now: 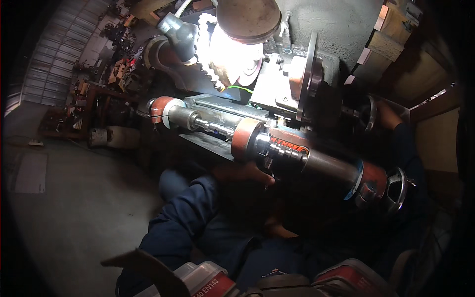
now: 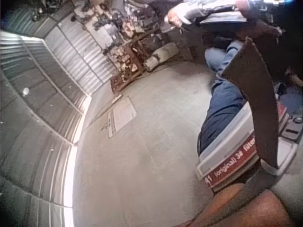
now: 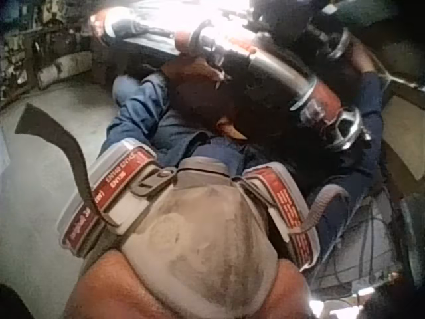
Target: The person uses a sharpening machine to hone a metal part, turning adjustment wheels and moving the component against a rotating abrasive wheel.
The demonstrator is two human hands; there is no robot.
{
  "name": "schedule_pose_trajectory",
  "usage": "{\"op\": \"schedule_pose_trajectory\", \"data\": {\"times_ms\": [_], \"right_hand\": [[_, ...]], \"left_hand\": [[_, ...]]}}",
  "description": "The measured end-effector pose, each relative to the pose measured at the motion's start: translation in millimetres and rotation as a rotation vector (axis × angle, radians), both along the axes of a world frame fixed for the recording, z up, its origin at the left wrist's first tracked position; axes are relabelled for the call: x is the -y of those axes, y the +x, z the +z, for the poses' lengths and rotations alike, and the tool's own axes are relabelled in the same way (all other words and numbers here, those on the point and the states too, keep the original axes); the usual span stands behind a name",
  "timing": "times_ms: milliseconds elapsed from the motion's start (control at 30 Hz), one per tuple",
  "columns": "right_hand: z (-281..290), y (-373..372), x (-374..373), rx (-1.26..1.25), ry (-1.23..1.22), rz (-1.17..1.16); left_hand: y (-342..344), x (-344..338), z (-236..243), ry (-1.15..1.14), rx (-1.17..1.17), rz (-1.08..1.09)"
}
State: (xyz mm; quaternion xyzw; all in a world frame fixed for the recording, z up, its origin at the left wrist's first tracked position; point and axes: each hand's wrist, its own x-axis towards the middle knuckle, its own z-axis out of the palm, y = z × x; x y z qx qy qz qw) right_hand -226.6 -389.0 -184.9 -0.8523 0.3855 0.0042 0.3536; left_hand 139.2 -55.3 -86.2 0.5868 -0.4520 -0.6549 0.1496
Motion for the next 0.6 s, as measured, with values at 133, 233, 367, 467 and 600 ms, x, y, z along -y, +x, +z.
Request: {"op": "schedule_pose_trajectory", "data": {"times_ms": [133,233,367,467,600], "right_hand": [[7.0,6.2,-27.3,-0.195,-0.109,0.246],[85.0,38.6,-55.5,-0.527,0.145,0.401],[-9.6,-11.9,-23.3,-0.197,0.09,0.31],[-14.2,-5.5,-14.4,0.071,-0.116,-0.126],[83.6,-9.5,-12.4,0.019,0.153,-0.029]], "left_hand": [[5.5,-8.2,-15.4,-0.089,-0.016,0.022],[4.5,-6.4,-11.2,-0.099,-0.027,0.025],[12.0,-11.1,-42.1,-0.296,0.141,-0.045],[13.1,-14.1,-38.6,-0.088,0.065,-0.035],[13.8,-19.5,-41.4,0.007,-0.095,0.011]]}}
